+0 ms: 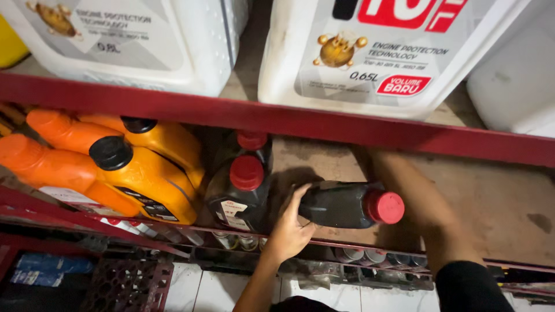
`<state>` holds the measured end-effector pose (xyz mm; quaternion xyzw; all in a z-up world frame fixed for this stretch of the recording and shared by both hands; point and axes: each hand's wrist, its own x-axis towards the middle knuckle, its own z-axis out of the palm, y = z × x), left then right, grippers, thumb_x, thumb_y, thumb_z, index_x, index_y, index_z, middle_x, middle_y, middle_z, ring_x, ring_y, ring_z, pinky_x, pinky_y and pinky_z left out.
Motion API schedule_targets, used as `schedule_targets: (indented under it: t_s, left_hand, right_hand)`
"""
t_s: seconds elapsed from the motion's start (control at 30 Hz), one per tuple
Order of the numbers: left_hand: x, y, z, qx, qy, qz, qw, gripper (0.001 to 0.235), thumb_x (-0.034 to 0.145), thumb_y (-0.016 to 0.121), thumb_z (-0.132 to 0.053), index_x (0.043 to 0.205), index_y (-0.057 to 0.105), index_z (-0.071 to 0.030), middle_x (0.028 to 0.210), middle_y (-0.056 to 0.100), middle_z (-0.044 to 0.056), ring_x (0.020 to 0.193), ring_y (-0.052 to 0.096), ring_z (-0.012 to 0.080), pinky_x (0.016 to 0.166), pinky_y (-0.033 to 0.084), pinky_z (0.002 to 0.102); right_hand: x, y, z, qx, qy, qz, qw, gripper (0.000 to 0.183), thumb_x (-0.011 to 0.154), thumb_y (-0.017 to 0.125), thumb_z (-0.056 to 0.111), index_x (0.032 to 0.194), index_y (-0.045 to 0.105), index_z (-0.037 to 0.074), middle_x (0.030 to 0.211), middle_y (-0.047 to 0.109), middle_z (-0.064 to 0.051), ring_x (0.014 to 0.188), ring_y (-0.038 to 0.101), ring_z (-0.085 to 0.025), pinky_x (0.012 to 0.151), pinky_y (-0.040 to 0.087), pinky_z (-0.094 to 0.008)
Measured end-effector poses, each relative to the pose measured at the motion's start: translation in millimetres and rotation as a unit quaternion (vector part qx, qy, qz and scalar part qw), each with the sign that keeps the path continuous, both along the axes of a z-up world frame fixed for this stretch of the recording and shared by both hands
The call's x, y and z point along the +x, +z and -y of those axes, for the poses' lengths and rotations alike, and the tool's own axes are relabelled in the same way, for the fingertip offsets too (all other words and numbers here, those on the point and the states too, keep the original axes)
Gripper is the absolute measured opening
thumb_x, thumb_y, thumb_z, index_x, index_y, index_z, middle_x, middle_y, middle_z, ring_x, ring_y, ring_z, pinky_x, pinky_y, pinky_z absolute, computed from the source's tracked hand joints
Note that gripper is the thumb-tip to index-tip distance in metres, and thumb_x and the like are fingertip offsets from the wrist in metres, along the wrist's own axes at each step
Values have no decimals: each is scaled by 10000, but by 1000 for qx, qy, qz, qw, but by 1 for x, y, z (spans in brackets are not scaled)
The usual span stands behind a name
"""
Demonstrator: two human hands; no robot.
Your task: The person repeatedly picks up orange and black plastic bottles from a glass display counter and places them onto a red metal shelf. The person handles the bottles one by one, arranging them in rows on the shelf.
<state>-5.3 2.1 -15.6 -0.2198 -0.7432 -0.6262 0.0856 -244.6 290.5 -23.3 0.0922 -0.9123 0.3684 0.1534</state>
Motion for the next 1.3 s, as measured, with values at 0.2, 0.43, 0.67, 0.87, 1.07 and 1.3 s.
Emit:
schedule_targets:
  t_s: [0.2, 0.43, 0.67, 0.87, 1.07, 1.3]
  left_hand:
    - [-2, -11, 0, -8, 12, -11, 1000, 740, 781, 739, 15, 1462, 451, 2, 1445, 543, 251, 1417, 459, 410, 1172, 353, 436]
    - [-2, -11, -1, 28, -4, 33, 999, 719, 830, 756, -22, 1474, 436, -5, 1444, 558, 233, 1388, 530, 356, 1162, 400, 397]
    - [-4, -13, -1, 29, -10, 54, 998, 830, 876, 754, -61, 1566, 296, -9, 1525, 487, 256, 1414, 498, 336, 1151, 396, 401]
    - [-9, -8, -10, 105, -22, 145, 984, 826, 980, 628, -168, 1620, 114, -75, 1621, 362, 226, 1363, 519, 321, 1109, 449, 383]
    - [-13, 5, -6, 14, 15, 87, 996, 726, 1060, 508, -182, 1628, 79, -41, 1581, 413, 296, 1439, 469, 345, 1157, 347, 370]
    - [4, 19, -8, -82, 95, 44, 991, 628, 1036, 505, -99, 1592, 229, -7, 1392, 548, 344, 1259, 581, 461, 989, 503, 429]
  right_hand:
    - [-6, -23, 5, -11, -2, 4, 1000, 409, 1081, 541, 268, 1394, 562, 5, 1323, 600, -162, 1204, 534, -216, 1023, 436, -374]
    - [-2, -35, -3, -21, -13, 12, 1000, 413, 1104, 505, 266, 1419, 547, 4, 1368, 585, -166, 1249, 517, -218, 1058, 421, -377]
    - [23, -39, -18, -40, -24, 13, 999, 417, 1127, 469, 264, 1444, 532, 2, 1414, 570, -170, 1294, 501, -220, 1092, 405, -381]
    - [76, -49, -33, -58, 27, 47, 997, 421, 1146, 437, 262, 1466, 519, 1, 1453, 558, -174, 1333, 487, -222, 1122, 391, -384]
    - [165, -33, -14, -154, 151, 219, 951, 424, 1155, 422, 279, 1469, 526, 14, 1430, 596, -164, 1320, 520, -204, 1142, 408, -369]
    - [202, 52, 40, -90, 180, 183, 962, 868, 805, 824, 213, 1522, 367, 40, 1383, 594, -136, 1246, 564, -196, 1060, 468, -363]
